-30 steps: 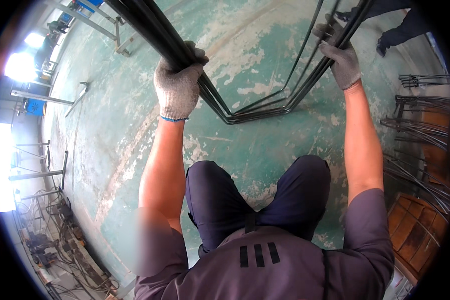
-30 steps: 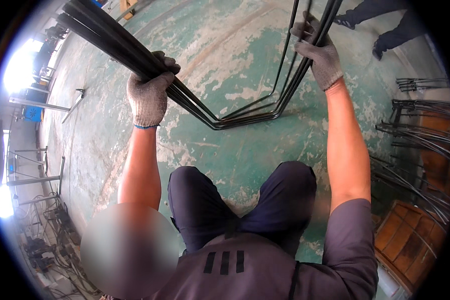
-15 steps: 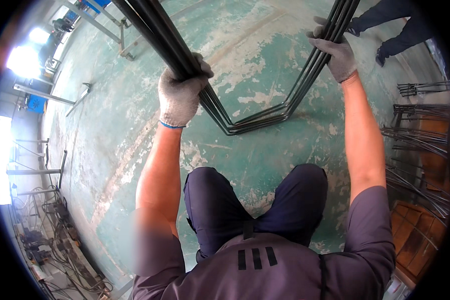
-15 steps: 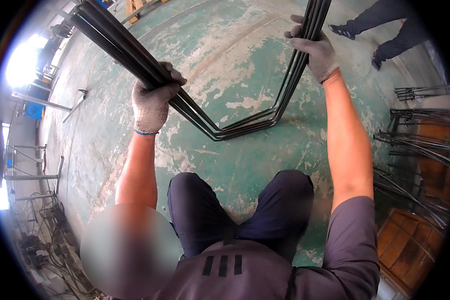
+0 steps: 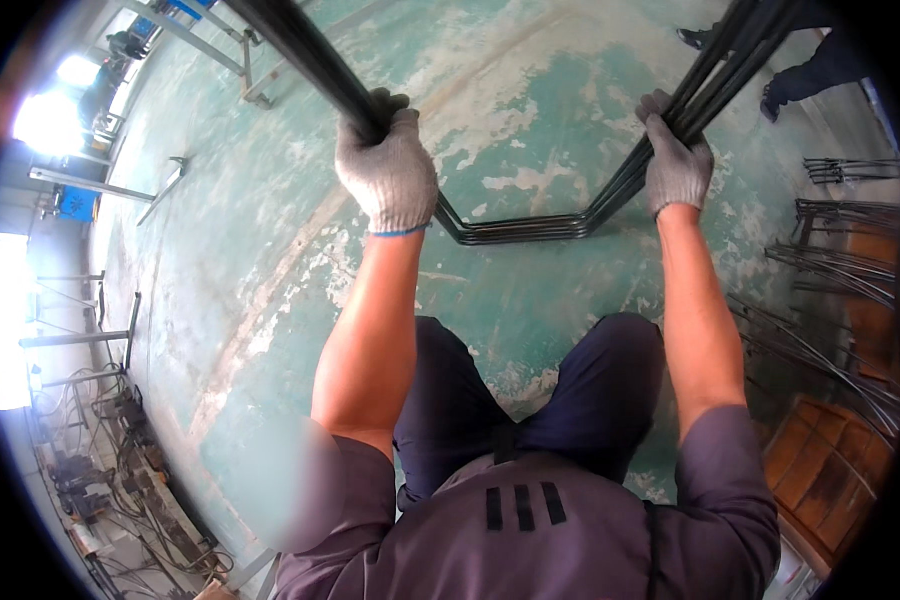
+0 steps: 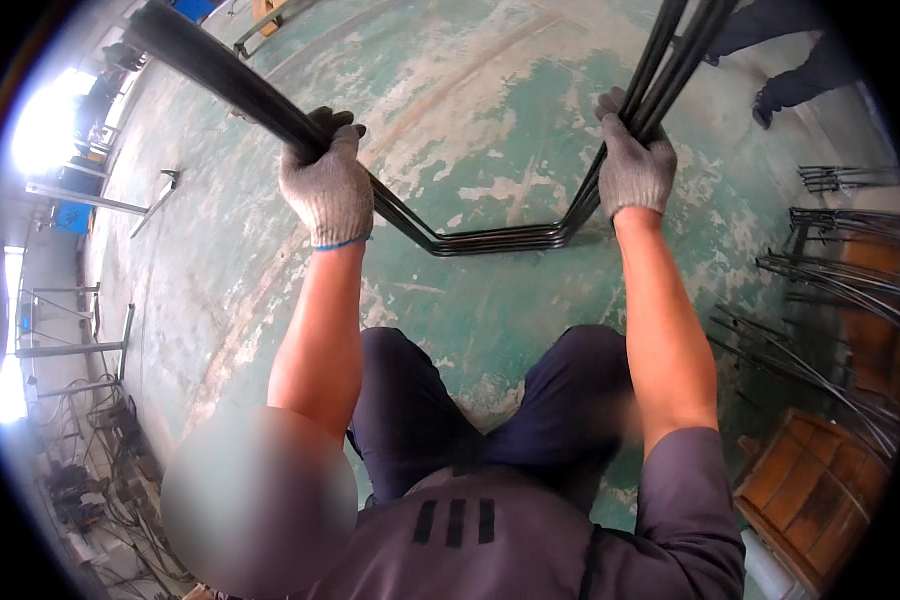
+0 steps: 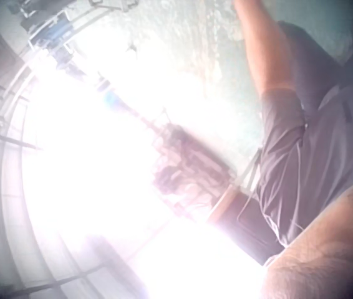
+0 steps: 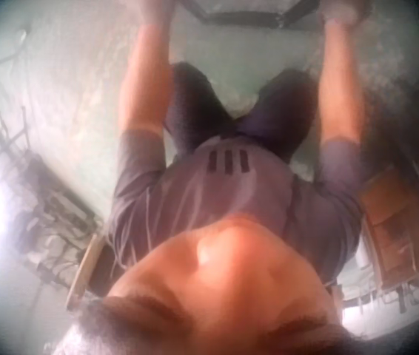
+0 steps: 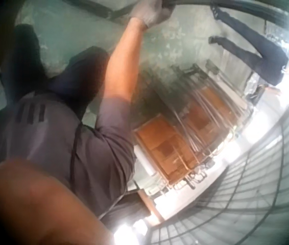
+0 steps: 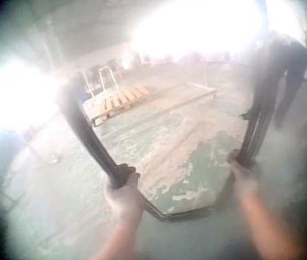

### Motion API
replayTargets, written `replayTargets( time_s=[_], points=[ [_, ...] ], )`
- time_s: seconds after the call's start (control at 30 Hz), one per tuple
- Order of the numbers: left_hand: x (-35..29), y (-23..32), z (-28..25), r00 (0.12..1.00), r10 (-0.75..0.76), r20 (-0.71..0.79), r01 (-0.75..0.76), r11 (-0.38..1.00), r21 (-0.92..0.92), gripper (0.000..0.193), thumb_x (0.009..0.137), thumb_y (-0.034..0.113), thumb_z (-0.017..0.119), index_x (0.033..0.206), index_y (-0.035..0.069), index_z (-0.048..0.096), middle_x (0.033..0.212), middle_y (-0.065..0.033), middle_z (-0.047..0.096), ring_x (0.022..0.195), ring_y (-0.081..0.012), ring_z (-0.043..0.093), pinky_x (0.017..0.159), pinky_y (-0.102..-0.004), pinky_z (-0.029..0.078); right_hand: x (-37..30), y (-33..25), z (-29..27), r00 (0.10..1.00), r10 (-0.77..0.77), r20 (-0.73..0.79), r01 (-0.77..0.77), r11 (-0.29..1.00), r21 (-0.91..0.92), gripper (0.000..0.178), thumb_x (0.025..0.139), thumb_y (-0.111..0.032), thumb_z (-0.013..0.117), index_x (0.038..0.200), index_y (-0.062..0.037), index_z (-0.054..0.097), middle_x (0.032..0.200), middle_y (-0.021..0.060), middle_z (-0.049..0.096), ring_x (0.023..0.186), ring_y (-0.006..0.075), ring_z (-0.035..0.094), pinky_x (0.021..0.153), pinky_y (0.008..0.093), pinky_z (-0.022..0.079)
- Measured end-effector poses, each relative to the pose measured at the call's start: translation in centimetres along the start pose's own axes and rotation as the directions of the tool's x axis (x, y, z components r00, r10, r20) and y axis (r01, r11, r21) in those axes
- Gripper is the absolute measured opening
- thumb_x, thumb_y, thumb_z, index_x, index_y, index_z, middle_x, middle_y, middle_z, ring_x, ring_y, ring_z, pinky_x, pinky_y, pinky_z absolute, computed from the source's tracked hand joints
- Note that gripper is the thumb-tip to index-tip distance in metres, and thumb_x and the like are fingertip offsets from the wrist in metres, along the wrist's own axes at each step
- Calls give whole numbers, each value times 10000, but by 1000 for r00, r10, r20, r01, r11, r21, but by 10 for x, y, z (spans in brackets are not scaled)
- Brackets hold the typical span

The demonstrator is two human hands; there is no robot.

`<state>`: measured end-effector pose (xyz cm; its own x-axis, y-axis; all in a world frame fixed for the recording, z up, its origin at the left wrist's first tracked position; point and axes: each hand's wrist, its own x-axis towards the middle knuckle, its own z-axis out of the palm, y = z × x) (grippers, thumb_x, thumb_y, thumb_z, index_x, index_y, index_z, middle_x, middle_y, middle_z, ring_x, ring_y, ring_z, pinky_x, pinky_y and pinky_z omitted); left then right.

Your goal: The person picks up a bundle of bent metal rods from a wooden workbench and arranges them into a rectangular frame shape. They hold the frame up for inspection and then place it back onto the workbench.

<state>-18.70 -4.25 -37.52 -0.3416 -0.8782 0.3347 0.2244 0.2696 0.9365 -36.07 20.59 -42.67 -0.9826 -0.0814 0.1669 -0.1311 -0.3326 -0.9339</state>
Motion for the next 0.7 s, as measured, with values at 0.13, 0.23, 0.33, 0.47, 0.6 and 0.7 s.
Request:
replayTargets(
  time_s=[0.13, 0.23, 0.33, 0.47, 0.6, 0.7],
  points=[
    [-8, 6, -20, 995, -51, 88, 58, 996, -74, 369, 953, -46, 681, 1317, -85, 635, 1152, -193, 772, 1043, -259, 760, 945, -374, 602, -28, -10, -5, 1000, 7, -20, -10, 986, -164, 446, 1023, 11, 641, 1453, 117, 587, 1389, 177, 708, 1276, 247, 694, 1135, 342, 493],
    [-11, -21, -40, 986, -101, 132, 90, 992, 92, 412, 960, -15, 701, 1360, -80, 628, 1166, -189, 773, 1077, -253, 751, 961, -370, 594, -28, -4, -7, 1000, -2, -30, -3, 983, -184, 479, 1043, -69, 664, 1490, 81, 579, 1428, 146, 695, 1293, 222, 682, 1137, 335, 480],
    [-14, -17, -29, 990, -137, 43, 127, 974, 187, 376, 962, 40, 741, 1316, -67, 677, 1170, -161, 779, 1074, -213, 740, 964, -338, 571, -30, 4, -13, 999, 39, -16, -41, 982, -186, 475, 1051, -90, 675, 1497, 47, 589, 1432, 151, 692, 1299, 219, 676, 1133, 337, 485],
    [-12, -24, -9, 990, -102, -97, 122, 966, 230, 312, 956, 57, 752, 1241, -64, 714, 1105, -133, 782, 1019, -190, 731, 924, -316, 556, -21, 28, -21, 995, -30, -91, 9, 974, -227, 457, 1024, -316, 762, 1379, -30, 731, 1311, 61, 773, 1180, 147, 696, 1044, 296, 497],
    [-5, -28, 1, 990, -66, -122, 90, 973, 210, 349, 933, -4, 705, 1275, -66, 687, 1160, -145, 776, 1033, -204, 736, 949, -325, 562, -19, 34, -16, 992, -47, -115, 20, 973, -228, 449, 1019, -334, 762, 1363, -46, 739, 1247, 53, 789, 1111, 144, 707, 994, 304, 515],
    [-3, -39, -4, 1000, -5, -31, 9, 992, 125, 387, 925, -53, 671, 1312, -68, 658, 1201, -165, 769, 1042, -234, 746, 972, -353, 576, -20, 30, -11, 987, -80, -142, 39, 961, -273, 434, 1017, -320, 756, 1357, -50, 740, 1214, 47, 793, 1082, 146, 710, 975, 311, 521]
  ],
)
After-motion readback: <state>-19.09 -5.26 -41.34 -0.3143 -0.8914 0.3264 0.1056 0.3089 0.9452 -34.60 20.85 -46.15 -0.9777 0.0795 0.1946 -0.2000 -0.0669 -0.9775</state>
